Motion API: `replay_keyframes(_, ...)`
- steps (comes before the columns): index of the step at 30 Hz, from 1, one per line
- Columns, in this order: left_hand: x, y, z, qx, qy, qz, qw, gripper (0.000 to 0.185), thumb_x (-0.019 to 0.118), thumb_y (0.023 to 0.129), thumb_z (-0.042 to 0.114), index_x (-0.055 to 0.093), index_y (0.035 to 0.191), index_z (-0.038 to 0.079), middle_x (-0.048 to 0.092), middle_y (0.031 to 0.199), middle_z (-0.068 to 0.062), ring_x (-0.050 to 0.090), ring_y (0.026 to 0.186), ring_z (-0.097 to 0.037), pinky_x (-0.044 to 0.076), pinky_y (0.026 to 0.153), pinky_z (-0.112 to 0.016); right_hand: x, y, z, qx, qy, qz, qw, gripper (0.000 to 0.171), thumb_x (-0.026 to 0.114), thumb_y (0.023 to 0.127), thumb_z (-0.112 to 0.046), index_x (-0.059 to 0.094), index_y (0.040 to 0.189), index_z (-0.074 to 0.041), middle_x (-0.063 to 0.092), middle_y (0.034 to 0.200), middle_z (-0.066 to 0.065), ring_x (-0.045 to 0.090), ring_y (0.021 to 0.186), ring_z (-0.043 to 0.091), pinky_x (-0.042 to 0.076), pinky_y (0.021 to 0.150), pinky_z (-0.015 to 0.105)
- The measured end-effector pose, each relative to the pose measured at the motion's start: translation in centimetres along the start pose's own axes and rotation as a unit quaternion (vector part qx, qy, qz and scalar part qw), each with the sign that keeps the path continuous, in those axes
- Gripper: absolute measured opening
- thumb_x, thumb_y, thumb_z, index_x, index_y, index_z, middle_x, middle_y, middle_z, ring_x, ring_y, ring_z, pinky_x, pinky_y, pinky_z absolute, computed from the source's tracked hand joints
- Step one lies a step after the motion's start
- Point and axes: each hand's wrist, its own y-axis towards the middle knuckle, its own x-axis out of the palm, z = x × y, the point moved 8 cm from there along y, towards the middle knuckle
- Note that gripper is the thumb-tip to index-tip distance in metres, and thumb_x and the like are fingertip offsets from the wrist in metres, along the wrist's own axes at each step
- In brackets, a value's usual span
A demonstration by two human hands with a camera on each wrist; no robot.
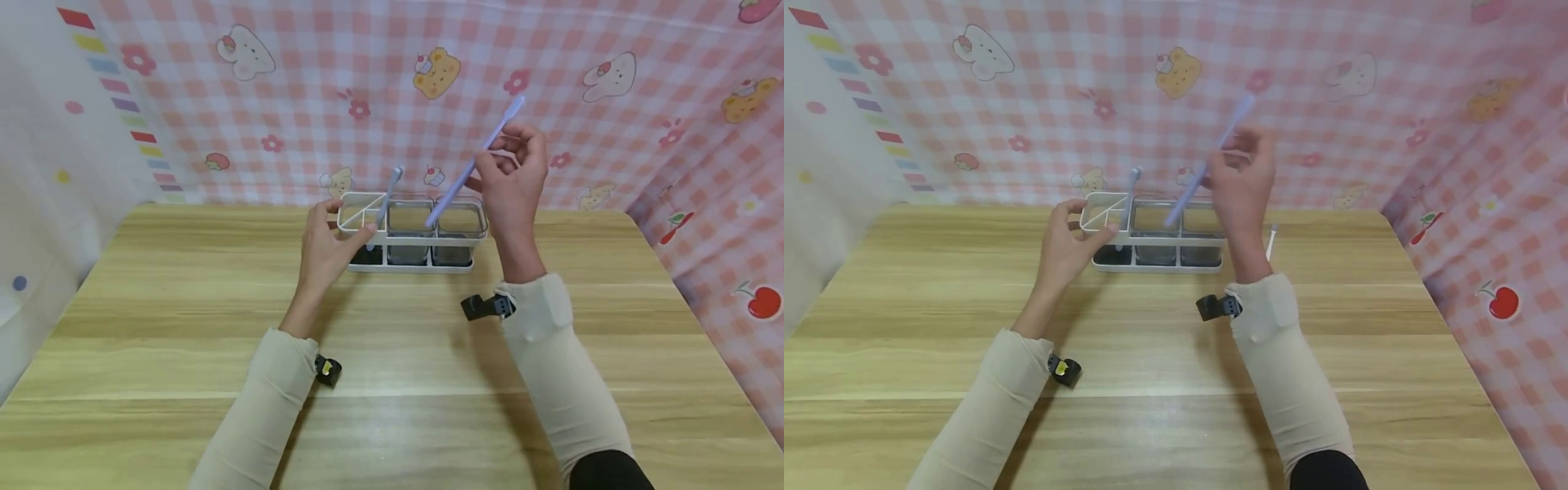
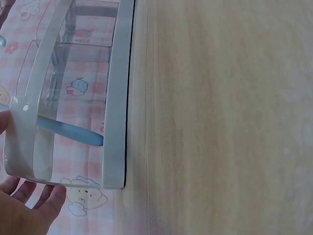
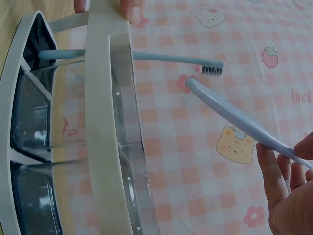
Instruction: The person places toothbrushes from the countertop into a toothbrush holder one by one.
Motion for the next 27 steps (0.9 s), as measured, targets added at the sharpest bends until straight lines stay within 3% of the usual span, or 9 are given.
replay_keyframes(12, 0.0, 0.0, 0.0, -0.003, 0.008, 0.001, 1.0, 0.072, 0.08, 0.085, 0.037, 0.047, 0.141, 0.006, 0.048, 0.139, -0.013, 0.051, 0.114, -0.03, 0.049, 0.092, -0.043, 1.3, -0.5, 0.9, -0.014, 0.034, 0.004, 0.999, 0.032, 0.057, 0.087, 0.01, 0.049, 0.112, -0.008, 0.048, 0.099, 0.007, 0.059, 0.08, 0.019, 0.061, 0.065, 0.039)
replay_keyframes(19, 0.0, -0.1, 0.0, 0.0, 0.007, 0.002, 1.0, 0.072, 0.081, 0.084, 0.036, 0.048, 0.14, 0.005, 0.049, 0.137, -0.014, 0.052, 0.114, -0.03, 0.049, 0.092, -0.043, 2.9, -1.3, 1.6, -0.034, 0.018, -0.009, 0.999, 0.031, 0.057, 0.087, 0.008, 0.048, 0.112, -0.007, 0.049, 0.099, 0.006, 0.059, 0.083, 0.02, 0.061, 0.066, 0.041)
replay_keyframes(27, 0.0, 0.0, 0.0, 0.0, 0.003, -0.002, 1.0, 0.073, 0.08, 0.085, 0.037, 0.047, 0.141, 0.006, 0.048, 0.137, -0.013, 0.051, 0.114, -0.029, 0.05, 0.091, -0.043, 4.0, -1.8, 2.4, -0.007, 0.014, -0.014, 1.0, 0.032, 0.058, 0.09, 0.008, 0.047, 0.115, -0.009, 0.048, 0.103, 0.005, 0.059, 0.086, 0.019, 0.061, 0.067, 0.037)
